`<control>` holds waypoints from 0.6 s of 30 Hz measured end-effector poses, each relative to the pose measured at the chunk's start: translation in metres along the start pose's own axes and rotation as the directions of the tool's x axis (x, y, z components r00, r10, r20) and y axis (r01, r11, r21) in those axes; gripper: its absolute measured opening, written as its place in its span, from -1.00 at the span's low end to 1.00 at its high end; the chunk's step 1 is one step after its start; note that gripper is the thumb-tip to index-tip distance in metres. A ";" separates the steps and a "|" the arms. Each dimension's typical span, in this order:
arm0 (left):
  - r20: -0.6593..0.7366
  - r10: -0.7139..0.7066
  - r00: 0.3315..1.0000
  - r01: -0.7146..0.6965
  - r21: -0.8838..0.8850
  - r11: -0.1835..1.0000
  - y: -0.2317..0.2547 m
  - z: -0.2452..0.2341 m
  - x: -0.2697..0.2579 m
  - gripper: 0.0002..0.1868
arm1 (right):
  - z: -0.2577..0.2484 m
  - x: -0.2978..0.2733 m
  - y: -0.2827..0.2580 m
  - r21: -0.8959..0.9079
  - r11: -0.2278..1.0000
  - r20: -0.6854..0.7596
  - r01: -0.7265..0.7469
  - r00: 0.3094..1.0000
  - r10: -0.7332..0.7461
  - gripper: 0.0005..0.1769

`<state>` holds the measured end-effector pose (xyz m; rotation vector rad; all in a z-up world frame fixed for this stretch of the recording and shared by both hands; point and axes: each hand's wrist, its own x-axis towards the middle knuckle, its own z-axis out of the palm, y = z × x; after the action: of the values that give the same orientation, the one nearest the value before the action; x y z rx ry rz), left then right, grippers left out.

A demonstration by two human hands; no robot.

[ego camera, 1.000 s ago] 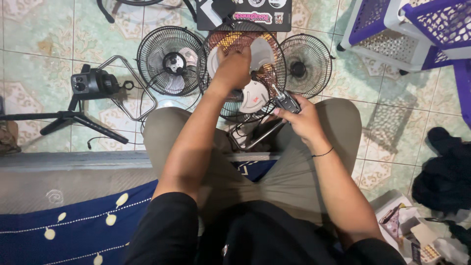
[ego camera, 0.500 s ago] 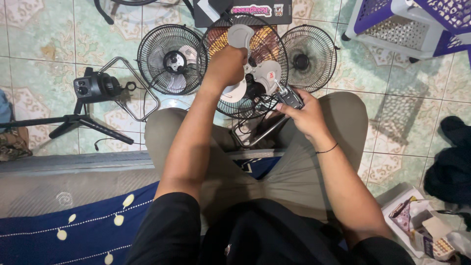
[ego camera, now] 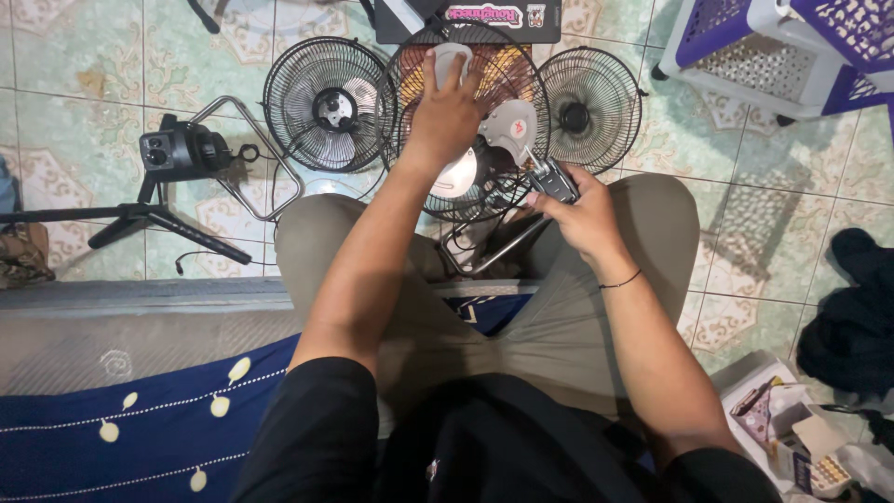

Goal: The person assembles a small electric fan by attaching the front grille, inserting the fan blades, and securing the rear housing. They then attach the assembled fan head to the metal stand and tighten the central nut to complete the assembly.

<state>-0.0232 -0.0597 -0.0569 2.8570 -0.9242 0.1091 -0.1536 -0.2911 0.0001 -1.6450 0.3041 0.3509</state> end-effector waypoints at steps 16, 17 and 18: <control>0.341 -0.248 0.907 0.332 -0.214 0.919 -0.009 -0.012 0.009 -0.69 | -0.004 0.003 0.013 -0.065 0.996 -0.031 0.063 0.997 -0.065 -0.46; 0.352 -0.253 0.901 0.346 -0.231 0.909 -0.012 -0.014 0.010 -0.69 | -0.005 0.004 0.013 -0.078 0.996 -0.041 0.054 0.998 -0.057 -0.46; 0.362 -0.244 0.900 0.347 -0.253 0.903 -0.014 -0.017 0.010 -0.71 | -0.005 0.004 0.014 -0.090 0.995 -0.050 0.043 0.998 -0.047 -0.46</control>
<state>-0.0073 -0.0513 -0.0404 2.7107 -0.4726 -0.5074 -0.1551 -0.2973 -0.0135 -1.7482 0.2936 0.2914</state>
